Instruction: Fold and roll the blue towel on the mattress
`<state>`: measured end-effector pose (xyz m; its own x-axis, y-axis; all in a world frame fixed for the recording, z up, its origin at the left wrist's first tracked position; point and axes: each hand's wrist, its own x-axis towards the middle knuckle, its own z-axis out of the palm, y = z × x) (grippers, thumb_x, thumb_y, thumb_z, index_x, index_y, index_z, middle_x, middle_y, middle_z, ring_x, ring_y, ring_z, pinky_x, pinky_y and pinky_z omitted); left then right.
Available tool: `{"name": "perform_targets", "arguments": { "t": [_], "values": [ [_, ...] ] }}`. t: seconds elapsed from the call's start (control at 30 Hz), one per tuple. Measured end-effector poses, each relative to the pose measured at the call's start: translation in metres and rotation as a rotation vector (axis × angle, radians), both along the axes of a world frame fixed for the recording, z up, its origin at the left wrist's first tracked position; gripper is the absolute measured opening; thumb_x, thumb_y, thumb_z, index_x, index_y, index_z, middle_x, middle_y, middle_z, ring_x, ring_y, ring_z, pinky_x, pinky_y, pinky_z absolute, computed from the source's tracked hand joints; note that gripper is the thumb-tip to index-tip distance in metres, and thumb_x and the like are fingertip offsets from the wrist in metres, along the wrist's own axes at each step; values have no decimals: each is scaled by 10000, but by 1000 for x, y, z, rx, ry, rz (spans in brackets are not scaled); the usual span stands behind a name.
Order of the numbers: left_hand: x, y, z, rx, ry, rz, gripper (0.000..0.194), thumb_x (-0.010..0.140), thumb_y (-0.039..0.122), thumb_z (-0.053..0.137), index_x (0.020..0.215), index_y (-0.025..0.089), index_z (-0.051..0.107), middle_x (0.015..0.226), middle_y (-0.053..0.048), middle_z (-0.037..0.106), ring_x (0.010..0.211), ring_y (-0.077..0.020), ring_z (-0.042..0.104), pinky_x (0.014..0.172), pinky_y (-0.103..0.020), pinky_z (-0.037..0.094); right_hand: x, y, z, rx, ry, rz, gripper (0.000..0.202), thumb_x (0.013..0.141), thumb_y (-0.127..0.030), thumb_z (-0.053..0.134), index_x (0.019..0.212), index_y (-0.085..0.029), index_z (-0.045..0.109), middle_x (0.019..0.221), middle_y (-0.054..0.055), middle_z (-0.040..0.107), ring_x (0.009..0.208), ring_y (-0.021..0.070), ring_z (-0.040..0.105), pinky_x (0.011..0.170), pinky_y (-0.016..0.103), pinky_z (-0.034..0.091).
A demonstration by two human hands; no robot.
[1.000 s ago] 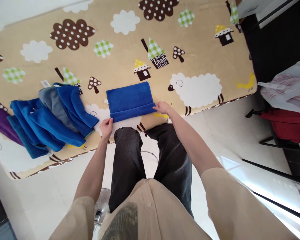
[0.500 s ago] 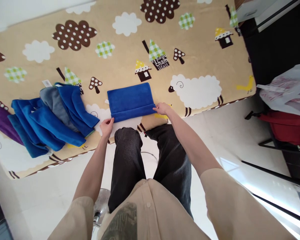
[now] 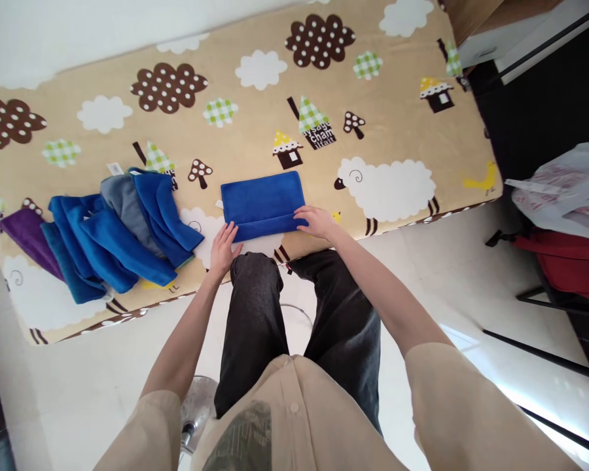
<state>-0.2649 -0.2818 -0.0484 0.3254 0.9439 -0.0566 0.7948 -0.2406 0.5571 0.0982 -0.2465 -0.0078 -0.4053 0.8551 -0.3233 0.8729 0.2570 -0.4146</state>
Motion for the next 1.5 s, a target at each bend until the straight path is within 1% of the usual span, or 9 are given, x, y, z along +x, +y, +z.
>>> {"name": "perform_targets", "arguments": {
  "t": [0.13, 0.27, 0.43, 0.7, 0.87, 1.13, 1.2, 1.33, 1.5],
  "values": [
    [6, 8, -5, -87, 105, -37, 696, 865, 246, 567, 1546, 171, 442, 1631, -119, 380, 1540, -293, 299, 1262, -496, 217, -6, 2, -5, -52, -110, 79, 519, 862, -243, 730, 1372, -234, 637, 1535, 56, 534, 1362, 314, 521, 1102, 456, 436],
    [9, 15, -8, -69, 162, -9, 733, 829, 171, 530, 1557, 182, 439, 1622, -103, 392, 1523, -292, 337, 1245, -498, 231, -3, 5, -9, -10, -178, 113, 642, 817, -154, 735, 1435, -229, 575, 1570, 69, 491, 1354, 338, 506, 1055, 485, 441],
    [7, 23, -12, -15, 165, 4, 728, 792, 85, 488, 1510, 195, 516, 1559, -91, 492, 1470, -287, 425, 1197, -490, 287, -4, 9, -17, 77, -229, 195, 553, 840, -111, 642, 1384, -201, 602, 1516, 94, 551, 1321, 347, 489, 1039, 508, 400],
    [3, 31, -10, -31, 45, 69, 643, 777, 59, 487, 1387, 196, 637, 1464, -88, 598, 1407, -279, 503, 1177, -481, 367, -11, 9, -16, 127, -268, 128, 462, 960, -88, 363, 1318, -158, 647, 1242, 172, 697, 1295, 319, 471, 1047, 477, 353],
    [-5, 33, -10, -56, -127, 171, 550, 787, 92, 491, 1290, 200, 684, 1366, -82, 670, 1315, -242, 589, 1188, -432, 405, -6, 11, -15, 124, -125, 24, 394, 902, -130, 503, 1240, -175, 698, 1289, 140, 692, 1311, 325, 471, 1097, 490, 324],
    [-7, 38, -20, -125, -299, 347, 417, 857, 225, 539, 1251, 192, 669, 1284, -107, 697, 1166, -247, 651, 1007, -383, 525, 6, 18, -25, -73, 3, -324, 432, 892, -219, 560, 1303, -250, 686, 1233, 105, 693, 1148, 264, 624, 1059, 393, 456],
    [-6, 40, -24, -148, -347, 398, 398, 864, 270, 556, 1238, 182, 659, 1243, -115, 706, 1113, -239, 662, 944, -356, 539, 7, 20, -27, -104, 58, -376, 398, 901, -241, 571, 1280, -244, 690, 1200, 96, 707, 1119, 250, 639, 1031, 370, 477],
    [-5, 42, -28, -175, -335, 494, 339, 891, 400, 559, 1103, 161, 671, 976, -89, 719, 880, -212, 659, 832, -330, 530, 6, 25, -26, -147, 146, -489, 354, 942, -320, 565, 1248, -181, 675, 1080, 101, 736, 982, 222, 670, 921, 329, 516],
    [-5, 37, -25, -197, -332, 497, 360, 915, 504, 525, 972, 176, 663, 876, -53, 691, 807, -198, 615, 789, -312, 494, 10, 26, -26, -178, 148, -548, 323, 981, -368, 541, 1188, -157, 671, 1091, 118, 741, 970, 223, 686, 888, 324, 520]
  ]
}}
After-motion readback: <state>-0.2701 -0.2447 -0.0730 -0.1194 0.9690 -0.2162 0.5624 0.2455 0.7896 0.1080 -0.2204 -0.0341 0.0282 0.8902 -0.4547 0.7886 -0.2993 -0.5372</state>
